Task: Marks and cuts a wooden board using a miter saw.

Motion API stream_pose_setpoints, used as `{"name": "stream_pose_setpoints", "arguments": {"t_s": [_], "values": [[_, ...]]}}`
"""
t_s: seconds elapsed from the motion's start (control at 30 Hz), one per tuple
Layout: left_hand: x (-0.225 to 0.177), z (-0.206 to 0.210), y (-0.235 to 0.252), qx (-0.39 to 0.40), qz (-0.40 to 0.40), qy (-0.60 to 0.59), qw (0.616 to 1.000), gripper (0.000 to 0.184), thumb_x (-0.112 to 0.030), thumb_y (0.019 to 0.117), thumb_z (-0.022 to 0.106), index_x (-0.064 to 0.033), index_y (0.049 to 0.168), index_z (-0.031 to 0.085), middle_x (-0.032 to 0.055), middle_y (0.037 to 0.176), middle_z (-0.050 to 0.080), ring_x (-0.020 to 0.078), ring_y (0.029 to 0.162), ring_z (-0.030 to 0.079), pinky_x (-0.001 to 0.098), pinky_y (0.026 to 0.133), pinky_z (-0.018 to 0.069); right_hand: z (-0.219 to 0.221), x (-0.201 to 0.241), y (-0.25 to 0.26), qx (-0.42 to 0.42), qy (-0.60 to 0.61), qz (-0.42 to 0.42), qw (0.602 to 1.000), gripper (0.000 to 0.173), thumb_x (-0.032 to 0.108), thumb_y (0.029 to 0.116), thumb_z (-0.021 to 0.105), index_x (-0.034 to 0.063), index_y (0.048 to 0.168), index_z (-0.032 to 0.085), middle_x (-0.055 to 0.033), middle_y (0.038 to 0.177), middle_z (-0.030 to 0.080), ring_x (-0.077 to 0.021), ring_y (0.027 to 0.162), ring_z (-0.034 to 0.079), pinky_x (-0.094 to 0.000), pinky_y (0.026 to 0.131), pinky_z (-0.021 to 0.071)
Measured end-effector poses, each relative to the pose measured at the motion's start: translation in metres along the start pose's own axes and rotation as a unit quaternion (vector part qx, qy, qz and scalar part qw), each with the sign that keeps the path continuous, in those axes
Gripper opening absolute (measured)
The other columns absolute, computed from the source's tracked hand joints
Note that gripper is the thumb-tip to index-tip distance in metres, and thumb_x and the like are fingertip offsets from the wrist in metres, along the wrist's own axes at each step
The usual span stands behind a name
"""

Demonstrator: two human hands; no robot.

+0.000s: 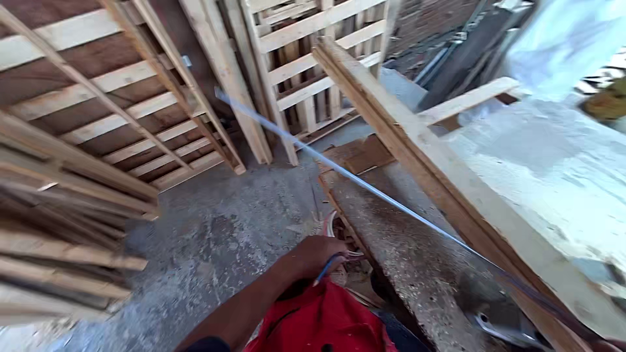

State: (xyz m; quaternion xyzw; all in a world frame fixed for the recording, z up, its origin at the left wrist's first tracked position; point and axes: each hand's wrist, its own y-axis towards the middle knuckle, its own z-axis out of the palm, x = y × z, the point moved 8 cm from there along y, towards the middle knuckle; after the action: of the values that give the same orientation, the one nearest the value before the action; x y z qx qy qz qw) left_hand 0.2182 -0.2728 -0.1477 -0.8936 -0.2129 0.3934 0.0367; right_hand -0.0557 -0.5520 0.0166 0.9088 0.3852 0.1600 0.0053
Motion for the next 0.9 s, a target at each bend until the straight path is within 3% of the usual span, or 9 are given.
{"name": "stream_pose_setpoints", "arguments": {"t_s": [0.1,0.17,0.3,0.43,0.57,0.67,0.77,0.83,0.9], "values": [[0.027,-0.012,-0.006,0.001,0.006,0.002,1.0,0.035,-0.035,0.1074,0.046,-0.0132,0.119,0.071,0.0076,0.115,0.073,0.0234,0.108,0.07,0.0494,0.095,0.0563,-0.009,-0.014,-0.016,-0.056,0.0,0.028,0.998,0.022,0.011,0.0944,0.065,-0.0101,0.099,0.071,-0.0302,0.098,0.069,-0.0405,0.096,0.069,-0.0492,0.09,0.056],[0.048,-0.022,-0.008,-0.001,0.01,0.019,1.0,0.032,-0.033,0.1063,0.049,-0.0138,0.119,0.072,0.0076,0.115,0.073,0.023,0.108,0.071,0.0488,0.095,0.057,-0.003,-0.023,-0.034,-0.052,0.0,0.003,0.999,0.022,0.013,0.0895,0.069,-0.0061,0.099,0.073,-0.0288,0.096,0.069,-0.0461,0.094,0.068,-0.0595,0.086,0.0551],[0.078,-0.057,-0.018,-0.02,0.04,0.046,0.998,0.03,-0.034,0.1049,0.053,-0.0164,0.117,0.074,0.0028,0.112,0.074,0.0156,0.102,0.072,0.0412,0.091,0.0593,0.031,0.001,-0.068,0.013,-0.052,0.036,0.998,0.03,0.04,0.0946,0.061,0.0159,0.106,0.076,-0.01,0.104,0.071,-0.0335,0.096,0.07,-0.0596,0.078,0.0572],[0.054,-0.111,-0.019,-0.117,0.135,0.027,0.984,0.027,-0.03,0.0997,0.058,-0.0141,0.114,0.074,0.0018,0.099,0.072,0.0148,0.083,0.07,0.0388,0.072,0.0619,0.05,0.042,-0.085,0.043,-0.065,0.139,0.987,0.019,0.032,0.0958,0.067,0.0197,0.108,0.075,-0.0041,0.105,0.072,-0.0279,0.097,0.07,-0.0582,0.079,0.057],[0.027,-0.114,0.031,-0.106,0.238,0.02,0.965,0.039,-0.031,0.0975,0.057,-0.0069,0.126,0.068,0.0067,0.105,0.071,0.0167,0.091,0.07,0.0375,0.077,0.0614,0.079,0.058,-0.087,0.061,-0.033,0.196,0.978,0.022,0.038,0.0994,0.063,0.0202,0.107,0.074,-0.0001,0.105,0.072,-0.0207,0.101,0.069,-0.0513,0.084,0.0585],[-0.004,-0.112,0.066,-0.077,0.301,0.041,0.95,0.042,-0.029,0.0964,0.057,-0.0034,0.128,0.066,0.0123,0.106,0.07,0.0222,0.092,0.069,0.042,0.079,0.0603,0.098,0.064,-0.082,0.086,-0.008,0.21,0.974,0.024,0.039,0.1008,0.06,0.0199,0.108,0.073,0.0003,0.107,0.072,-0.0208,0.107,0.067,-0.052,0.09,0.0557],[-0.021,-0.1,0.106,-0.056,0.338,0.087,0.935,0.036,-0.019,0.0949,0.056,0.0027,0.122,0.067,0.0202,0.104,0.068,0.0318,0.09,0.069,0.0473,0.079,0.0594,0.111,0.054,-0.073,0.079,0.011,0.241,0.967,0.025,0.039,0.1022,0.058,0.0212,0.111,0.072,0.0007,0.111,0.071,-0.0211,0.109,0.066,-0.0519,0.09,0.0539],[-0.028,-0.078,0.131,-0.011,0.322,0.121,0.939,0.032,-0.006,0.0927,0.06,0.0058,0.121,0.066,0.0277,0.109,0.067,0.043,0.097,0.068,0.0564,0.084,0.0576,0.12,0.04,-0.064,0.08,0.024,0.261,0.962,0.028,0.04,0.1037,0.056,0.0208,0.117,0.071,-0.0011,0.116,0.071,-0.0226,0.115,0.064,-0.0528,0.094,0.0519],[-0.03,-0.051,0.155,0.034,0.305,0.175,0.935,0.039,0.001,0.0896,0.064,0.0008,0.128,0.065,0.0312,0.12,0.064,0.0503,0.108,0.064,0.064,0.091,0.0536,0.132,0.029,-0.05,0.073,0.025,0.259,0.963,0.031,0.042,0.1046,0.053,0.021,0.122,0.069,-0.0008,0.122,0.069,-0.0226,0.12,0.062,-0.053,0.097,0.0507]]}}
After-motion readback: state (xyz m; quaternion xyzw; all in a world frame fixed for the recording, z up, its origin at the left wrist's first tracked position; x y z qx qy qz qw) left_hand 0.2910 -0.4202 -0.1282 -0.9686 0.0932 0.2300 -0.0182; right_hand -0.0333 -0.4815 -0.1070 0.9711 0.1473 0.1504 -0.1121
